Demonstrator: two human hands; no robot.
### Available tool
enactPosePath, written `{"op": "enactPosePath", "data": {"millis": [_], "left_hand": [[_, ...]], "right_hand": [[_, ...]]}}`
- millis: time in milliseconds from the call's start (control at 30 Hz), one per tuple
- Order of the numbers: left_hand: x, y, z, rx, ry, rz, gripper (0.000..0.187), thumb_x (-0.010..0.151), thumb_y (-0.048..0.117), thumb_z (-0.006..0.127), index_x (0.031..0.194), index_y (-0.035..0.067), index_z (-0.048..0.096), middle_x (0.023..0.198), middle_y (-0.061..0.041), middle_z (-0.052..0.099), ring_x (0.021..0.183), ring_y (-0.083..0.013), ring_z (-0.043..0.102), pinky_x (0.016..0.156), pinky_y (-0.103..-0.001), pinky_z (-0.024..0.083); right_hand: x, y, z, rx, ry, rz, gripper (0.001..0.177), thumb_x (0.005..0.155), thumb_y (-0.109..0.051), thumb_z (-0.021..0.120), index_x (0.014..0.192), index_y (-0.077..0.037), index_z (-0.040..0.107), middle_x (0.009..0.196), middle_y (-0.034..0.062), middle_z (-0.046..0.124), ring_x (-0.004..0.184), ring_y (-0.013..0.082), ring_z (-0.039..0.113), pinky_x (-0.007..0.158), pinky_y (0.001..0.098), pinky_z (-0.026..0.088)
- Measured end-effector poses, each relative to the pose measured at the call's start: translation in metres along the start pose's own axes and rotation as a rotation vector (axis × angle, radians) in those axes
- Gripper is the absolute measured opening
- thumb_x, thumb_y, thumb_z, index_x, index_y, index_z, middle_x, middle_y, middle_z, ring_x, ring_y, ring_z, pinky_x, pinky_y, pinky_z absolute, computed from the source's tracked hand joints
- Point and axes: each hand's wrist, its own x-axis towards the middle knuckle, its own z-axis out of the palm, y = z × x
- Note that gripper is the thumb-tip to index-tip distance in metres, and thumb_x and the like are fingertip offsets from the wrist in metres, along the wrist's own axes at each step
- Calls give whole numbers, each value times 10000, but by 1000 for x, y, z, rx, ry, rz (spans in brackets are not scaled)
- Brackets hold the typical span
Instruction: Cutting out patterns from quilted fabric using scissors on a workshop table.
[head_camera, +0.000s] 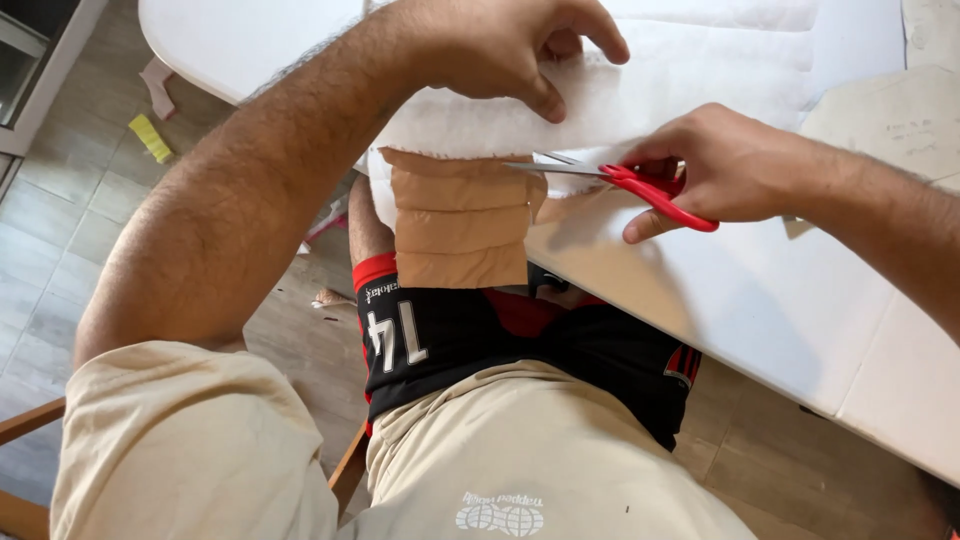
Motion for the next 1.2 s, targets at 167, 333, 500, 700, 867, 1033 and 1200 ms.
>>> {"op": "enactPosePath", "data": {"millis": [167,333,500,700,867,1033,1200], "left_hand": [[15,-13,10,-192,36,50,619,861,205,791,1423,338,567,1150,29,534,979,-90,535,753,-233,479],[18,-20,12,-311,89,-190,566,848,416,765,1363,443,532,1101,132,498,854,-79,504,603,-296,414],[14,-17,12,-300,81,-321,404,833,503,770,1118,326,546,951,106,535,725,-93,467,510,-317,312],[16,-26,22,-233,91,-169,556,856,410,797,1315,346,490,1067,83,573,701,-100,553,421,-317,369],[-4,-27,15,-8,0,-146,945,879,584,744,1623,277,247,1463,-64,564,1238,-262,584,949,-355,460],[-19,-41,24,-43,113,64,711,920,254,810,1539,243,461,833,33,471,720,-137,480,632,-336,373],[-9,-41,32,-76,192,278,656,932,165,840,1492,202,500,856,34,463,734,-127,473,643,-305,377]], "right_hand": [[21,-20,-16,-114,5,-20,523,660,-484,953,881,-51,761,631,93,622,585,216,510,560,350,404],[48,-6,-38,-193,-22,-27,527,641,-451,992,763,0,749,598,100,535,560,230,440,529,375,343],[50,-7,-39,-223,-44,-82,484,614,-421,1018,748,-20,783,573,81,548,549,218,458,526,356,379],[51,2,-25,-447,26,-195,541,639,-576,948,734,-80,754,576,60,590,545,208,491,564,322,429],[42,8,-16,-372,71,-268,416,690,-483,923,983,-215,800,606,16,680,571,212,572,516,375,428],[39,6,-12,-317,90,-336,499,666,-506,916,1029,-183,801,629,37,699,574,215,593,559,342,469],[44,-14,-8,-333,87,-324,481,670,-580,905,869,-165,768,675,21,703,603,213,623,544,363,465]]}}
